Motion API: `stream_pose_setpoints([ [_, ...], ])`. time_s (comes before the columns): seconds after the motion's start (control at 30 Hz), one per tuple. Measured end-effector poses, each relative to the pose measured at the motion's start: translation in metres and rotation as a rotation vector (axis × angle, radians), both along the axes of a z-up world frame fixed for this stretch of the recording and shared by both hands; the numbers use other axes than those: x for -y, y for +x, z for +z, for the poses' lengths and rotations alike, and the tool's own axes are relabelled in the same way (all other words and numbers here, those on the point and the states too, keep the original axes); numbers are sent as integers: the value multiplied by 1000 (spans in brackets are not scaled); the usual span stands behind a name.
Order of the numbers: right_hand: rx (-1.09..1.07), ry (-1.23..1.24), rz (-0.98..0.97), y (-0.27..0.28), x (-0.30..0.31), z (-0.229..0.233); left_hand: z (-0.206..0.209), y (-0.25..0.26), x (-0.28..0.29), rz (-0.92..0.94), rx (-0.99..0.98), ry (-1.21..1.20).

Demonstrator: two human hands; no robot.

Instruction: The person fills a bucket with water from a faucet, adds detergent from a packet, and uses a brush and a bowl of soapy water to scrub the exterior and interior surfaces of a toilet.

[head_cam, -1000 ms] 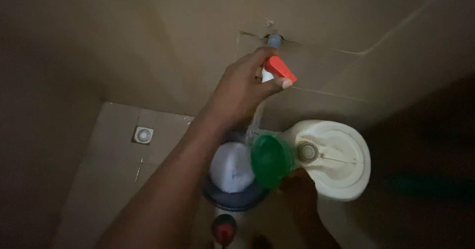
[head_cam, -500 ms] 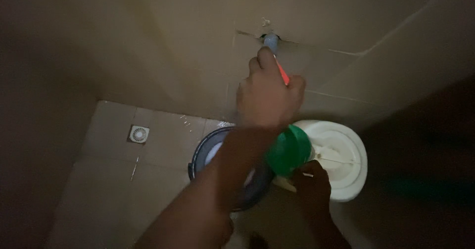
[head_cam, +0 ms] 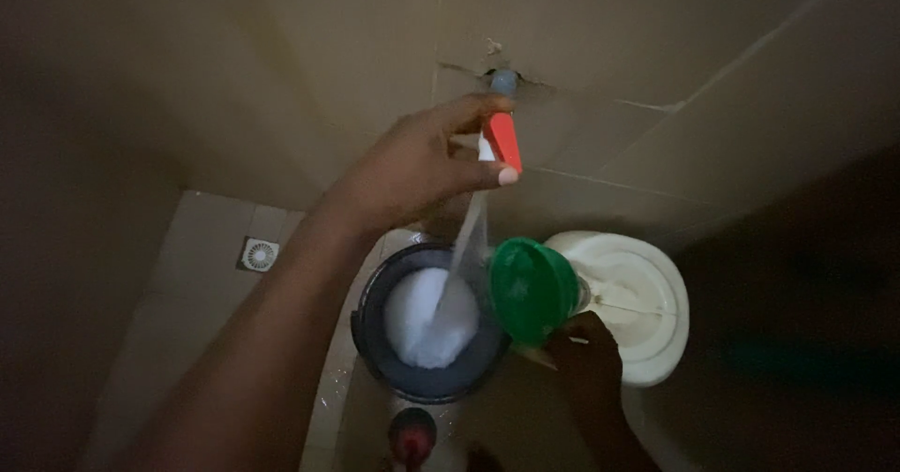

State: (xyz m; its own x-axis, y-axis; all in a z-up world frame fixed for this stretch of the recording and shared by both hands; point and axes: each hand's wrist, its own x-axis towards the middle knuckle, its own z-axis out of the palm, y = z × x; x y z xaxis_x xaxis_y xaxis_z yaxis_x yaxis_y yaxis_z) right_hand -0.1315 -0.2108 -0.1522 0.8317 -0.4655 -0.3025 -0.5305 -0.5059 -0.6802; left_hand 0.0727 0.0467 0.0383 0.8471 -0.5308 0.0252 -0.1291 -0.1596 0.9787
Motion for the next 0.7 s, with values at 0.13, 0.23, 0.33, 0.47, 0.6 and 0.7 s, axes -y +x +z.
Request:
stream_pose_setpoints([
  [0.13, -13, 237, -145, -6, -7, -1, 4, -6, 7, 148, 294, 147],
  [0.23, -61, 253, -154, -5, -16, 8, 3, -20, 17, 288, 357, 274],
  [0.33, -118, 253, -138, -8, -26, 9, 0, -29, 33, 399, 443, 316],
  [0.47, -89, 158, -64, -18, -34, -19, -1, -29, 61, 550, 391, 454],
  [0.6, 28, 332, -35, -29, -37, -59, -25, -36, 56, 595, 357, 225],
  [0.7, -146, 53, 70, -26, -44, -72, -75, -54, 36, 753, 317, -11],
])
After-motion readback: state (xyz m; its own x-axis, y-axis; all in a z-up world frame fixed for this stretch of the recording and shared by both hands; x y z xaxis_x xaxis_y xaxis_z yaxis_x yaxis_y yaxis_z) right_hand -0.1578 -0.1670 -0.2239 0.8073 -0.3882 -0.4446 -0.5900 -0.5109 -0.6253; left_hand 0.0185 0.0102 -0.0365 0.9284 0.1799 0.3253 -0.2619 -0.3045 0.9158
